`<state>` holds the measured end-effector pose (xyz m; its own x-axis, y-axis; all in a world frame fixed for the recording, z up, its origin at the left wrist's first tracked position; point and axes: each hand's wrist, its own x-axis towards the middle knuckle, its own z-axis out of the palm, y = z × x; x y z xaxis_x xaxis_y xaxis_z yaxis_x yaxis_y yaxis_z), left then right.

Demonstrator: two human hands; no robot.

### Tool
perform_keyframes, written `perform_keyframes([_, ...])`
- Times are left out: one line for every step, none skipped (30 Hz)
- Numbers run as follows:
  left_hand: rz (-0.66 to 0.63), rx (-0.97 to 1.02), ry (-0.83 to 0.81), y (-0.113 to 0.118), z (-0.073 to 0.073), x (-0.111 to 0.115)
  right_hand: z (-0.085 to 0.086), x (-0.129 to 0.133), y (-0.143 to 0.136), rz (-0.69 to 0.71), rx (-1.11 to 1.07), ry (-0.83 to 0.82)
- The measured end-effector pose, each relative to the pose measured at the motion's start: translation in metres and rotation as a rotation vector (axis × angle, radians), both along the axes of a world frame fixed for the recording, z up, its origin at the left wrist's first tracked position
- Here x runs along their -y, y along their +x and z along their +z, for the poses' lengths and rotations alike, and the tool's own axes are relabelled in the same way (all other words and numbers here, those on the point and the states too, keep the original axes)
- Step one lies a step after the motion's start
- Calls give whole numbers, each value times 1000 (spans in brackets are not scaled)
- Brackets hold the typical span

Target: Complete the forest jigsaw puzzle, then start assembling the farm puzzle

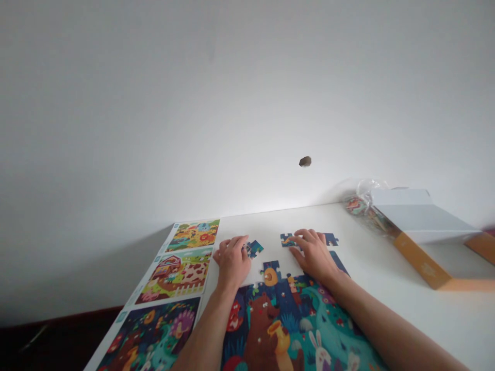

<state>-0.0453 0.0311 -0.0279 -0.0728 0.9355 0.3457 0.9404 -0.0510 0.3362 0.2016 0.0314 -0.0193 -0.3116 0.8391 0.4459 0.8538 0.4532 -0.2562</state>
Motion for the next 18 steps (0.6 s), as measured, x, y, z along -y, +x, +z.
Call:
perform_keyframes([4, -12, -9, 0, 0, 0, 2, -2, 0, -11, -23, 17])
perform_keyframes([-1, -28, -19, 0, 0, 0, 5, -3, 1, -24, -52, 39])
perform_keyframes([-10, -42, -28, 0, 0, 1, 7, -4, 3, -41, -85, 68])
perform_keyframes([-20, -52, -34, 1, 0, 1, 10, -4, 5, -59, -119, 104])
perform_keyframes([-28, -56, -36, 1, 0, 1, 13, -4, 7, -78, -153, 141])
perform_keyframes([-35, -53, -35, 2, 0, 2, 15, -4, 10, -90, -183, 176])
perform_keyframes([-41, -45, -29, 2, 0, 2, 16, -3, 13, -94, -209, 204])
perform_keyframes([-44, -31, -21, 2, 0, 2, 17, -2, 16, -92, -229, 223])
perform_keyframes([-43, -10, -9, 2, -1, 1, 18, -1, 18, -85, -243, 232])
perform_keyframes([-40, 15, 7, 2, -1, 0, 18, 0, 19, -76, -254, 234])
perform_keyframes([-37, 49, 25, 1, -2, -1, 18, 1, 20, -67, -265, 230])
perform_keyframes([-35, 95, 45, 0, -3, -2, 17, 1, 20, -56, -275, 221])
perform_keyframes([-40, 156, 68, -1, -4, -3, 17, 2, 19, -40, -287, 210])
perform_keyframes([-53, 233, 92, -2, -5, -5, 17, 2, 18, -17, -297, 193])
perform_keyframes([-72, 323, 118, -3, -5, -6, 17, 2, 17, 13, -307, 170])
perform_keyframes([-92, 420, 140, -3, -4, -7, 17, 3, 16, 47, -316, 142])
perform_keyframes([-112, 516, 154, -3, -2, -7, 16, 4, 14, 84, -326, 108])
perform_keyframes([-136, 599, 155, -2, 0, -6, 16, 5, 12, 121, -338, 70])
